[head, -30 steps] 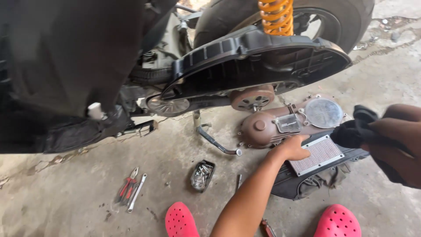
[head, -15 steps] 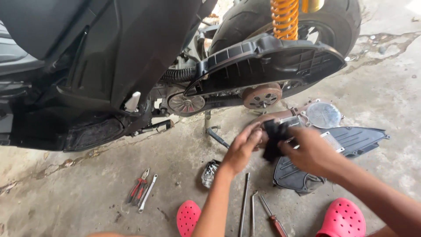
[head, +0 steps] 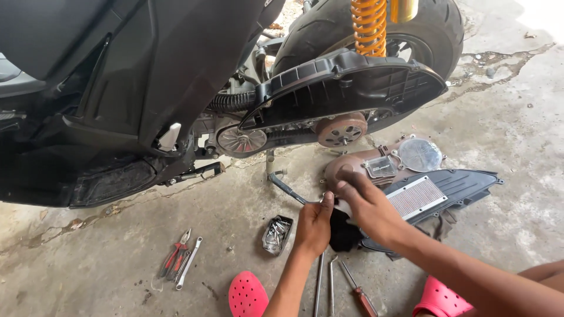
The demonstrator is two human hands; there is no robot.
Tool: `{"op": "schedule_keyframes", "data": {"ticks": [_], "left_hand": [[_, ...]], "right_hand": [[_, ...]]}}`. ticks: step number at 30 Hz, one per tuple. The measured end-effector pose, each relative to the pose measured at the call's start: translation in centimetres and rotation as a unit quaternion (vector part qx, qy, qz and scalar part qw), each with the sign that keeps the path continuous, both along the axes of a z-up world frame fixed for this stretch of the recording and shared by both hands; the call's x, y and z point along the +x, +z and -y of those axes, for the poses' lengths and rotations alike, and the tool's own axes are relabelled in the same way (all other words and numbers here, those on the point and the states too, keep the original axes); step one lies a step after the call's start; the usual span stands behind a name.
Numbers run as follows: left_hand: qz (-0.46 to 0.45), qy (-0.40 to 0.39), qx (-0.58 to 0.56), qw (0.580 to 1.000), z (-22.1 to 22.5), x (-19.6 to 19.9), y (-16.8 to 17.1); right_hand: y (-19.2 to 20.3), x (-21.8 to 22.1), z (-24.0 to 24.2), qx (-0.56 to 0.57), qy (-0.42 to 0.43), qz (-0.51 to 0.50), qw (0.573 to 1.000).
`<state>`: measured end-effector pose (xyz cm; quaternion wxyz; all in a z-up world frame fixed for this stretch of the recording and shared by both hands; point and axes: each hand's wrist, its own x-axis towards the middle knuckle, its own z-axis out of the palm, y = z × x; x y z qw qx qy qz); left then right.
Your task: Cleaning and reassembling the CVT and air filter components of a motorcycle
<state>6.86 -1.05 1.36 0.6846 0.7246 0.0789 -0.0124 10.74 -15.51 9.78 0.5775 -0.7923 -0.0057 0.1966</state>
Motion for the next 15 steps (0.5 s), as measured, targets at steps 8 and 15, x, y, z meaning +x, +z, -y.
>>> {"op": "schedule_keyframes", "data": {"ticks": [8,15], "left_hand": [[0.299,0.05,0.24,0.922,3.3,-1.2,6.5],[0.381,0.074,0.289,0.875,2.1,-0.8,5.8]], "right_hand": [[4.5,-2.9,-2.8,0.291,-0.195,-0.344,0.871],[-0.3,-2.1,-0.4,0.19,-0.057,-0.276,0.94]]}}
